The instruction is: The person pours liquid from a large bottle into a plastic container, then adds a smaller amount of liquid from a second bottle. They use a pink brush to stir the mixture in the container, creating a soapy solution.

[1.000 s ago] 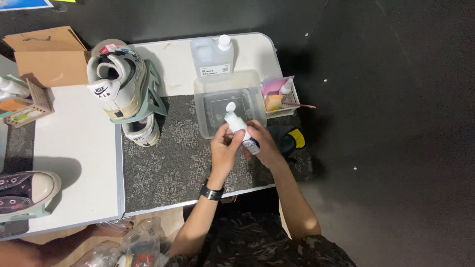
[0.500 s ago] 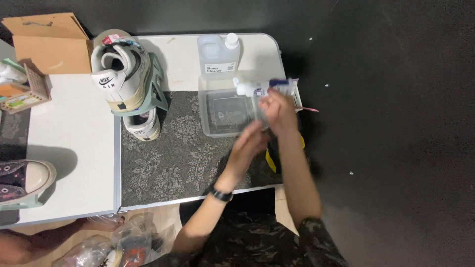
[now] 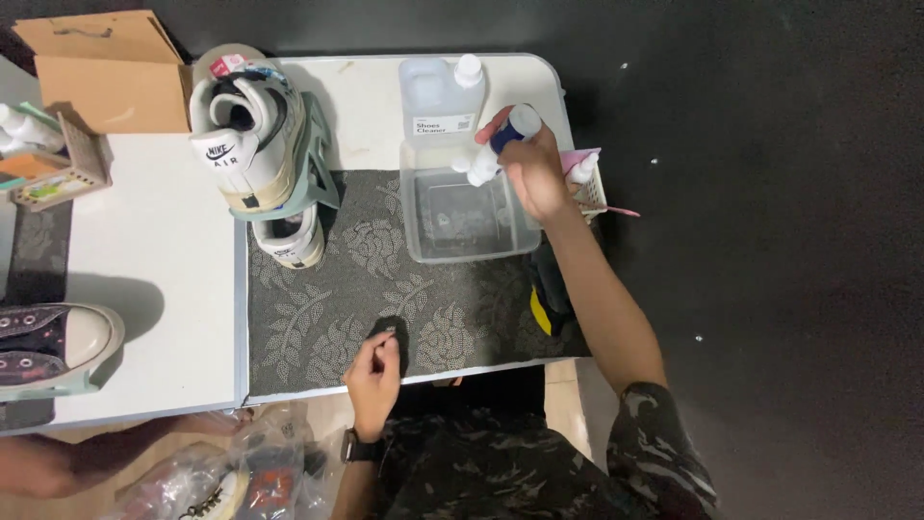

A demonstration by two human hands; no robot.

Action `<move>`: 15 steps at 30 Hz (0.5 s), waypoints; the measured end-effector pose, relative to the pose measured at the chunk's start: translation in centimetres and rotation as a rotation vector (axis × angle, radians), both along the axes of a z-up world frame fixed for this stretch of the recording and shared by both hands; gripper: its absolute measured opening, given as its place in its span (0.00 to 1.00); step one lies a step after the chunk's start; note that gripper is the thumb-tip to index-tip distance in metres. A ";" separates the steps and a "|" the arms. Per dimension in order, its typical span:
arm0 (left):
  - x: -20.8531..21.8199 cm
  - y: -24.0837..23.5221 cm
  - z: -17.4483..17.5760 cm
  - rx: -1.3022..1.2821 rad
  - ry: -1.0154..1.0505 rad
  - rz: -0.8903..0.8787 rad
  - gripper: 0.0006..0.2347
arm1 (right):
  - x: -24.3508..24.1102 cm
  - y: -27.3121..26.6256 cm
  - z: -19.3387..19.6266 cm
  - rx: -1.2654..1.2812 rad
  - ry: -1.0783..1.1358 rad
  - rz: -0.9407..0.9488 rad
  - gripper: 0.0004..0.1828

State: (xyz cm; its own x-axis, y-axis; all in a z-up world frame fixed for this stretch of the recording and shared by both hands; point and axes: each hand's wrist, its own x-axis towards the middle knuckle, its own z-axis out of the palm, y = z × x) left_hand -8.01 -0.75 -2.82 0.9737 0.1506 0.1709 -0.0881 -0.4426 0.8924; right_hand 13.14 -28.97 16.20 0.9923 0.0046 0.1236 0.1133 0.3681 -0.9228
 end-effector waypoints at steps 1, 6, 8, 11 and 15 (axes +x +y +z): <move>0.0 0.0 -0.3 0.035 -0.007 0.020 0.07 | 0.2 0.2 -0.2 -0.040 -0.057 0.029 0.14; -0.1 -0.3 -1.0 0.046 -0.006 0.074 0.08 | 0.6 0.4 -1.5 -0.290 -0.042 -0.056 0.27; 0.1 -0.6 -1.3 0.010 -0.055 0.077 0.07 | 0.5 0.8 -1.2 -0.369 0.012 -0.110 0.20; 0.0 -0.7 -0.4 0.022 -0.023 0.095 0.07 | 0.6 1.3 -1.9 -0.383 0.071 -0.142 0.25; 0.0 -0.6 -0.9 0.038 -0.026 0.101 0.07 | 0.9 2.2 -2.3 -0.407 0.126 -0.229 0.20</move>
